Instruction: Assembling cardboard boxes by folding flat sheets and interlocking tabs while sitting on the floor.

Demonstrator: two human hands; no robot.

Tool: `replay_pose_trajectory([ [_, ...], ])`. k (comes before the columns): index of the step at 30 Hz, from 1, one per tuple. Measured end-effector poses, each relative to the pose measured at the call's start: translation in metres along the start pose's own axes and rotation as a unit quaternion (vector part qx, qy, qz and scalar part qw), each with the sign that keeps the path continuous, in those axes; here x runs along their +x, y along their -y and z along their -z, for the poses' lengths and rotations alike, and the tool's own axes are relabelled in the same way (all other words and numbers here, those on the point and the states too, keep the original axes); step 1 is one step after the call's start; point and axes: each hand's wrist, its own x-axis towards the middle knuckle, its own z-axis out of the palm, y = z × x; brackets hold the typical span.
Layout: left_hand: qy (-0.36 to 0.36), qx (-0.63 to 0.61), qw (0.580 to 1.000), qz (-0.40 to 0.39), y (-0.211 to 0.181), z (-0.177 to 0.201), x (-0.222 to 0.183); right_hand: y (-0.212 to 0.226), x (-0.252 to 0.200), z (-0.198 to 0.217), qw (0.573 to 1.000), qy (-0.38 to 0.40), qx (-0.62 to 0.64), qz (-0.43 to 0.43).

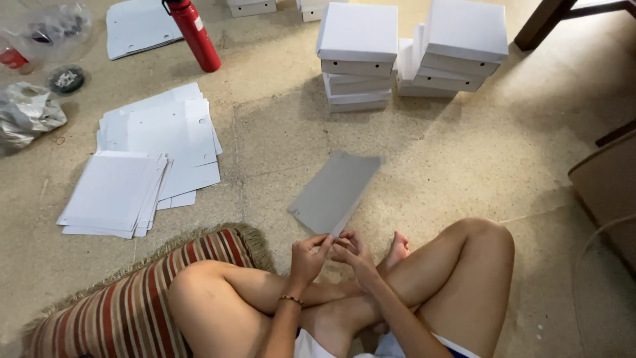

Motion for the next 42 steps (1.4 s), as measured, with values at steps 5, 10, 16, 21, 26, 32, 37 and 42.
replay_pose_trajectory([
  [5, -0.033, -0.233, 0.969, 0.076, -0.022, -0.003, 0.003, -0.014, 0.005, -0.008, 0.974, -0.06, -0.06, 0.212],
  [10, -0.037, -0.229, 0.971, 0.049, -0.034, -0.003, 0.01, 0.001, 0.002, -0.007, 0.979, -0.035, 0.0, 0.2],
  [16, -0.089, -0.103, 0.99, -0.03, -0.021, -0.018, 0.021, 0.01, 0.007, -0.002, 0.987, -0.074, 0.064, 0.129],
  [21, -0.126, -0.064, 0.99, -0.024, -0.022, -0.025, 0.029, 0.019, 0.011, -0.005, 0.988, -0.078, 0.102, 0.084],
  [26, -0.132, -0.105, 0.986, -0.003, -0.029, -0.031, 0.037, 0.029, 0.015, -0.01, 0.985, -0.098, 0.079, 0.12],
  [32, -0.119, -0.124, 0.985, 0.033, -0.02, -0.039, 0.046, 0.02, 0.03, -0.007, 0.979, -0.111, 0.156, 0.075],
  [37, -0.123, -0.117, 0.985, 0.038, -0.013, -0.04, 0.055, 0.012, 0.038, -0.009, 0.966, -0.12, 0.225, 0.042],
  [42, -0.135, -0.07, 0.988, 0.036, -0.005, -0.043, 0.058, 0.009, 0.043, -0.009, 0.957, -0.137, 0.255, 0.006],
])
